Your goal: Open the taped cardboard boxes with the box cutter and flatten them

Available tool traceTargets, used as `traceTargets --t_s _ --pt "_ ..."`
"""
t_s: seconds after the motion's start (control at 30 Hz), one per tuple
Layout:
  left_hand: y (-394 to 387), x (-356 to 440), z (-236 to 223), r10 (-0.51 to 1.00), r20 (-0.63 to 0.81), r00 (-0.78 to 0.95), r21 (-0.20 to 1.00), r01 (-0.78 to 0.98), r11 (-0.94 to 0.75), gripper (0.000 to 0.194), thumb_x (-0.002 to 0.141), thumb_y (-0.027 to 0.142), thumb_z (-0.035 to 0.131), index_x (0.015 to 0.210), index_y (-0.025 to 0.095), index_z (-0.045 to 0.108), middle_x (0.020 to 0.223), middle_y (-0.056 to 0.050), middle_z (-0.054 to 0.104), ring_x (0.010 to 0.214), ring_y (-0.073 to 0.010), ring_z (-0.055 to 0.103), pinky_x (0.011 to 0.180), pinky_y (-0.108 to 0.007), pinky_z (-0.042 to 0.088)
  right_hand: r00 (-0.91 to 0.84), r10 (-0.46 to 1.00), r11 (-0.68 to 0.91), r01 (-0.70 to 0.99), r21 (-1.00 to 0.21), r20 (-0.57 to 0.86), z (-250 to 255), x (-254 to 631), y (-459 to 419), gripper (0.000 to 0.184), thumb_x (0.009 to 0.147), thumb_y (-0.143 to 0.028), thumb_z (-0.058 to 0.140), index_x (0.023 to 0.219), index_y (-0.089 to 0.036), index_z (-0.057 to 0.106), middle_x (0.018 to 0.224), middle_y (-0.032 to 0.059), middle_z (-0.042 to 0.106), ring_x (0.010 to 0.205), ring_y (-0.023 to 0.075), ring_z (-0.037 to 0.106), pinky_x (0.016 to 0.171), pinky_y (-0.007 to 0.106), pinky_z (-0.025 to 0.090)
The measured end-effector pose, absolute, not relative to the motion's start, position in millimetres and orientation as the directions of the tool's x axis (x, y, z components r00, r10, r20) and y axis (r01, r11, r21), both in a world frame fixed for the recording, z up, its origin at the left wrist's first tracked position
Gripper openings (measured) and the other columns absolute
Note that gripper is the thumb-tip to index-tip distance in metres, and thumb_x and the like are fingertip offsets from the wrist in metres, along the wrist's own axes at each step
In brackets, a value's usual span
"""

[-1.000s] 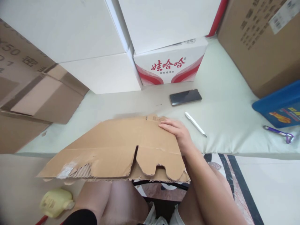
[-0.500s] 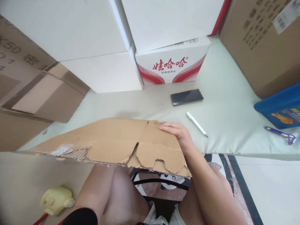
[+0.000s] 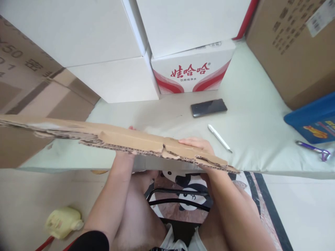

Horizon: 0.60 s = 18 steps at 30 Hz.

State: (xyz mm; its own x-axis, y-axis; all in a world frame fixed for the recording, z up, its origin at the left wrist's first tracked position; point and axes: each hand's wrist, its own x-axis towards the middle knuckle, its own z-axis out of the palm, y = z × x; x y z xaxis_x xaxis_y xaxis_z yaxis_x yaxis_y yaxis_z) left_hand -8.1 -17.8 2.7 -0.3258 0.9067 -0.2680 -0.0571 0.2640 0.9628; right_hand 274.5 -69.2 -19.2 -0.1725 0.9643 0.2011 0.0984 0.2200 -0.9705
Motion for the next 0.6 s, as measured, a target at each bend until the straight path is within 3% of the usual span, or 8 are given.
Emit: traceTargets --t_s 0.1,0.17,0.23,0.37,0.43,0.6 --pt "-14.2 -7.9 1.8 0.849 -0.344 -0.401 0.892 -0.422 0.162 0.055 0.100 0.060 0.033 0.098 0.016 0.066 0.095 -0.008 0.071 0.089 -0.0180 0.070 0.082 -0.032 0.058 -0.123 0.984 0.146 0.124 -0.981 0.131 -14.3 270.3 -68.7 0.024 0.081 -0.055 0.074 0.088 -0.034 0.083 0.097 0.0037 0.081 0.092 0.0279 0.076 0.087 0.044 0.064" --pt "-14.5 -6.9 6.8 0.849 -0.416 -0.325 0.733 -0.672 0.102 0.058 0.095 0.065 0.032 0.092 0.018 0.065 0.088 -0.009 0.070 0.082 -0.0186 0.070 0.074 -0.030 0.058 -0.058 0.993 0.109 0.157 -0.982 0.101 -14.3 270.4 -69.7 0.024 0.077 -0.057 0.076 0.080 -0.033 0.081 0.091 0.0035 0.080 0.090 0.0294 0.075 0.086 0.047 0.064" --pt "-15.5 -5.8 12.1 0.878 -0.426 -0.217 0.634 -0.765 0.118 0.058 0.091 0.069 0.035 0.086 0.019 0.064 0.080 -0.008 0.068 0.074 -0.0186 0.069 0.069 -0.030 0.057 0.056 0.996 0.063 0.180 -0.982 0.074 -18.3 272.3 -71.0 0.028 0.074 -0.060 0.077 0.077 -0.032 0.078 0.088 0.0040 0.079 0.092 0.0318 0.075 0.089 0.051 0.062" --pt "-17.5 -0.9 11.0 0.930 -0.357 -0.086 0.709 -0.673 0.209 0.044 0.086 0.060 0.058 0.085 0.017 0.066 0.078 -0.007 0.071 0.073 -0.0180 0.072 0.074 -0.029 0.057 0.230 0.971 0.030 0.123 -0.992 0.058 -27.7 272.9 -70.8 0.039 0.078 -0.065 0.072 0.096 -0.030 0.075 0.101 0.0064 0.078 0.109 0.0325 0.072 0.108 0.057 0.052" --pt "-19.6 5.7 4.6 0.955 -0.295 -0.002 0.788 -0.566 0.242 0.037 0.078 0.051 0.074 0.091 0.016 0.070 0.085 -0.007 0.075 0.080 -0.0187 0.074 0.080 -0.029 0.056 0.237 0.970 0.062 -0.019 -0.998 0.055 -26.8 268.0 -69.4 0.046 0.082 -0.064 0.069 0.111 -0.029 0.072 0.110 0.0082 0.077 0.119 0.0307 0.068 0.109 0.054 0.052" --pt "-28.8 29.2 -8.2 0.951 -0.189 0.245 0.867 -0.414 0.279 0.056 0.065 0.048 0.091 0.108 0.019 0.070 0.102 -0.007 0.078 0.095 -0.0202 0.075 0.090 -0.031 0.054 0.189 0.979 0.027 -0.464 -0.885 -0.069 -15.2 240.2 -69.0 0.066 0.075 -0.061 0.080 0.130 -0.031 0.062 0.125 0.0079 0.074 0.125 0.0274 0.066 0.108 0.051 0.054"
